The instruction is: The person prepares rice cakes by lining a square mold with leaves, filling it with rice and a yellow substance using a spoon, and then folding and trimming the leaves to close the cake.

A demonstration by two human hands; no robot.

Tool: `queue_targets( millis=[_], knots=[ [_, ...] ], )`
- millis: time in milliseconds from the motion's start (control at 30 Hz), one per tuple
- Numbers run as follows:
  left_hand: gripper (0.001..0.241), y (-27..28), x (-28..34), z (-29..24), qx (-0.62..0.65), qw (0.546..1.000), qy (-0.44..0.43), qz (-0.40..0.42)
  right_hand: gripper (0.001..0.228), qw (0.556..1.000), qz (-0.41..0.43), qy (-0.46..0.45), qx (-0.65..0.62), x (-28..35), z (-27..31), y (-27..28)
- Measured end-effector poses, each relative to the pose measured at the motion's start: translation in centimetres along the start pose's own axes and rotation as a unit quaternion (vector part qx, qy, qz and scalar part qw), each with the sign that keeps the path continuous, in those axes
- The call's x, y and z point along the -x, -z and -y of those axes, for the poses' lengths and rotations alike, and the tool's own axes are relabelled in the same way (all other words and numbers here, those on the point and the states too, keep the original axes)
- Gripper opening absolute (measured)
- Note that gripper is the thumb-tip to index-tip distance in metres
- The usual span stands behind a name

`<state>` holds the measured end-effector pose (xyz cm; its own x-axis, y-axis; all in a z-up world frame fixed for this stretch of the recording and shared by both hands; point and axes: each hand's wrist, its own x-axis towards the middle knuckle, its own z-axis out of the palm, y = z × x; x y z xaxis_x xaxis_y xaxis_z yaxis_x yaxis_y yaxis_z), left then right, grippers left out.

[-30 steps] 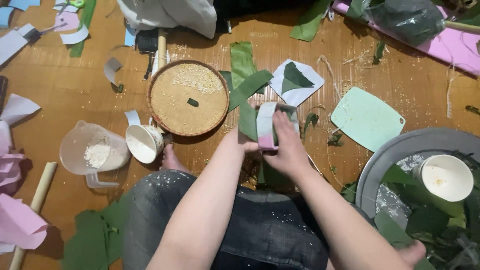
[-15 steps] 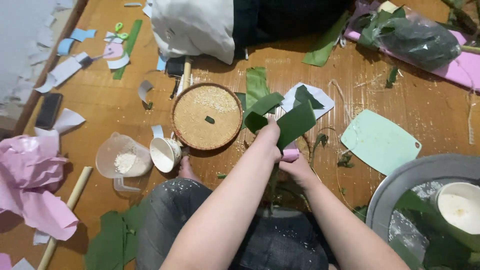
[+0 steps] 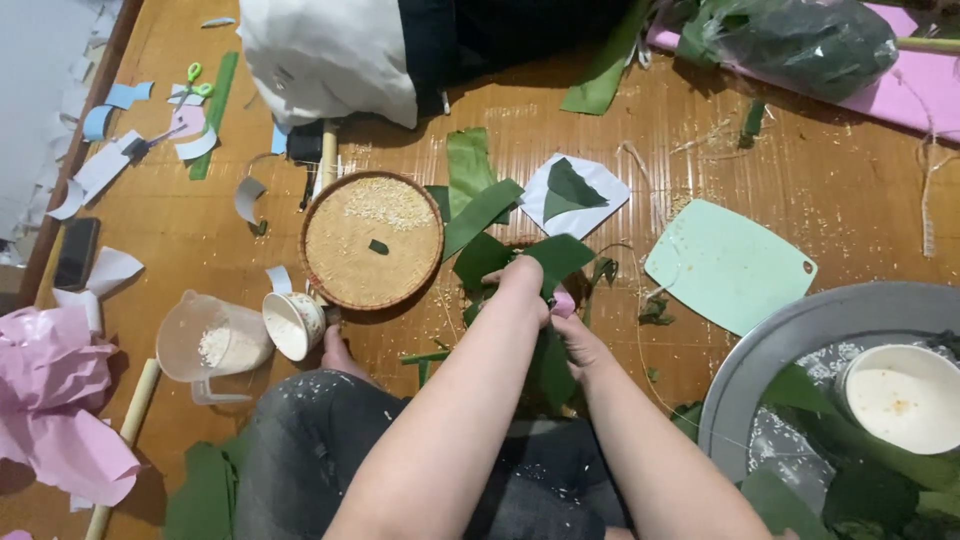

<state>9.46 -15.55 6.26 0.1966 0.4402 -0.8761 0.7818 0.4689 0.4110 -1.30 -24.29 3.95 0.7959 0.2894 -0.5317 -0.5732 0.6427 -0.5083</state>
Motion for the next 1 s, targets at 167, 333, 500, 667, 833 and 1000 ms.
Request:
queue_targets(
  millis=[167, 333, 500, 667, 833, 1000],
  knots=[
    [0.072, 4.6, 6.3, 0.9, -0.163, 0.984, -0.038, 0.068, 0.024, 0.999, -0.005, -0.023, -0.035, -1.7, -1.1, 2.4],
    [0.068, 6.2, 3.2, 4.4, -0.433, 0.876, -0.211, 0.028, 0.026, 0.997, -0.004, -0.043, -0.065, -0.8, 0.6, 2.2],
    [0.075, 9.3, 8.4, 3.9, -0.508, 0.793, -0.336, 0.029, 0.027, 0.998, -0.040, -0.023, -0.033, -0.8, 1.2, 2.5],
    [0.076, 10.3, 9.7, 4.2, -0.461, 0.784, -0.417, 0.014, 0.028, 0.997, -0.070, -0.010, 0.009, -1.5, 2.0, 2.6],
    [0.063, 10.9, 9.3, 3.5, -0.503, 0.694, -0.513, 0.037, 0.029, 0.994, -0.097, 0.000, 0.050, -2.4, 2.1, 2.6],
    [0.064, 10.3, 5.8, 4.8, -0.465, 0.700, -0.540, 0.046, 0.031, 0.988, -0.128, 0.014, 0.088, -3.7, 2.0, 3.9]
  ],
)
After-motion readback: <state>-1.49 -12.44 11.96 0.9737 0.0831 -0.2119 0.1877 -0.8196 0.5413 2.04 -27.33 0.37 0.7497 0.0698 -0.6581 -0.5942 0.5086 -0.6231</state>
